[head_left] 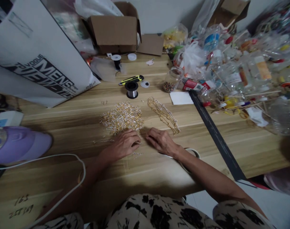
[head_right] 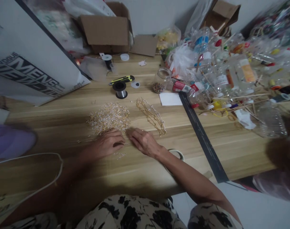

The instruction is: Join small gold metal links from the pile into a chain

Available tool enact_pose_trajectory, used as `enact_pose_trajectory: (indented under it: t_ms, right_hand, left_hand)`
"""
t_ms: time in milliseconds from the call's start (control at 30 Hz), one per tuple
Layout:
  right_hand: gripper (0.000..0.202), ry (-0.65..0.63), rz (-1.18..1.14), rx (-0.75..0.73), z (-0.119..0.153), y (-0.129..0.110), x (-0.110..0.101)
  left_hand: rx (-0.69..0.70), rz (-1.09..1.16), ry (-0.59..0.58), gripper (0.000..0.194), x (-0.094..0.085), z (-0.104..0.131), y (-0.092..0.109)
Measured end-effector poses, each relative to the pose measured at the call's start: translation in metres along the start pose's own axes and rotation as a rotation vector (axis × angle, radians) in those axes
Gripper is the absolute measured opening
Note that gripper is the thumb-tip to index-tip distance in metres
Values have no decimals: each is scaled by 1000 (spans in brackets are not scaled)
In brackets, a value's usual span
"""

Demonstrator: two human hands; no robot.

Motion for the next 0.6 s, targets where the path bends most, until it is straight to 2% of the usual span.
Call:
enact_pose_trajectory:
  t_ms: [300, 600]
  right_hand:
    - [13, -8, 7, 12, 0, 1, 0]
    - [13, 3, 10, 0, -1, 2, 0]
  left_hand:
    - [57, -116, 63, 22, 12, -2, 4]
    - [3, -14, 79, 18, 11, -1, -5]
Point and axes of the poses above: each hand's wrist, its own z-axis away from the middle knuckle, its own x-axis out of the palm, y = z × x, the point moved 5 cm from there along -z, towards the middle knuckle, and after that the axes turned 13 degrees about z, right-handed, at the moved point
